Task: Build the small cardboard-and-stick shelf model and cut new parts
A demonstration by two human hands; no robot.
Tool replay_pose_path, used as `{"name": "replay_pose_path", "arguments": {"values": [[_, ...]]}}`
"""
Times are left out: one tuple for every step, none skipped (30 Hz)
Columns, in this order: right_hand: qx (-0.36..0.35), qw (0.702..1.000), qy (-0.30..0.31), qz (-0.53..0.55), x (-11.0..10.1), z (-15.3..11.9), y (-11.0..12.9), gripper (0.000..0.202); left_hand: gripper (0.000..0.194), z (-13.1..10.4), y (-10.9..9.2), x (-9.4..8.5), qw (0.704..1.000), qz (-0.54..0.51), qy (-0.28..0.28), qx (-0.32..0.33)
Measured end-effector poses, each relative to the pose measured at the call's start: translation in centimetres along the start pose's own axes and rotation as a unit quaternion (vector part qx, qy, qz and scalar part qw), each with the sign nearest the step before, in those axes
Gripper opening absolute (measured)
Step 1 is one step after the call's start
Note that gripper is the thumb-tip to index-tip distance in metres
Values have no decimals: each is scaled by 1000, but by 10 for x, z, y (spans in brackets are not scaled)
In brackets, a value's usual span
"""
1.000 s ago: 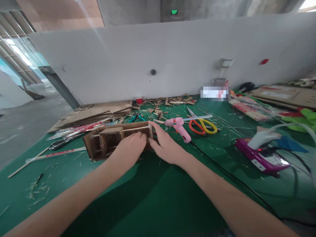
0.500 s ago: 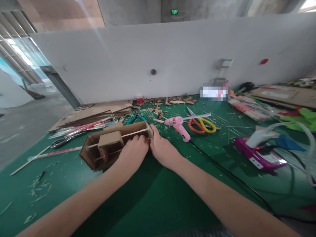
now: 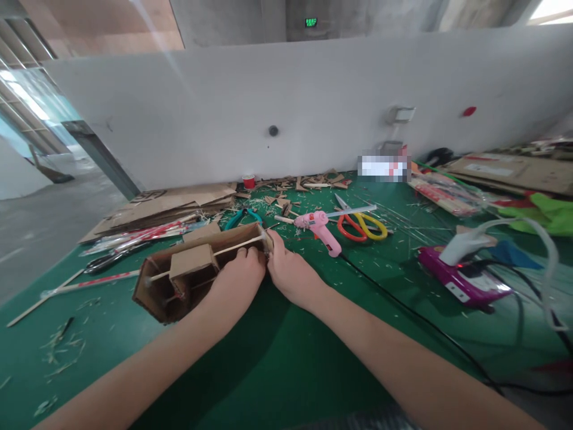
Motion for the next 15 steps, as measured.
{"name": "replay_pose_path", "arguments": {"values": [[-2, 1000, -1, -2, 0, 0, 0, 56, 33, 0, 0, 0, 1000, -1, -3, 1], [-3, 1000, -1, -3, 0, 0, 0, 57, 33, 0, 1, 1, 1000, -2, -3, 3], [-3, 1000, 0, -4, 0, 0, 0, 57, 33, 1, 1, 1, 1000, -2, -1, 3], [-3, 1000, 1, -4, 1, 0, 0, 57, 35, 1, 1, 1, 1000, -4, 4, 1], [-2, 1000, 3, -4, 1, 0, 0, 57, 36, 2, 1, 1, 1000, -6, 11, -2], [-2, 1000, 3, -4, 1, -1, 0, 56, 37, 2, 0, 2, 1000, -9, 18, -6], [-1, 1000, 2, -6, 1, -1, 0, 56, 38, 2, 0, 2, 1000, -12, 26, -12], [-1, 1000, -2, -8, 2, -1, -1, 56, 39, 2, 0, 2, 999, -15, 33, -18], [-3, 1000, -7, -11, 2, -1, 0, 56, 40, 2, 0, 2, 999, -18, 38, -25], [-5, 1000, -12, -14, 3, -1, 0, 56, 40, 2, 0, 2, 998, -21, 43, -30], [-6, 1000, -16, -18, 4, -1, 0, 56, 40, 2, 0, 2, 998, -22, 47, -35], [-7, 1000, -19, -23, 4, -1, 0, 56, 40, 2, 1, 2, 998, -23, 49, -38], [-9, 999, -21, -28, 5, -1, 0, 56, 40, 3, 1, 3, 998, -23, 51, -39], [-10, 999, -22, -32, 6, -1, 0, 56, 40, 3, 1, 3, 998, -24, 53, -39], [-12, 999, -24, -38, 6, -1, 1, 56, 41, 3, 1, 4, 997, -25, 54, -39]]}}
Point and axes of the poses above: each hand's wrist, its own z-axis towards the middle knuckle, its own x-axis out of the palm, y = z × x, the point moved 6 cm from there along z, towards the middle knuckle, and after that the axes turned 15 degrees about -z, right-handed, at the moved point
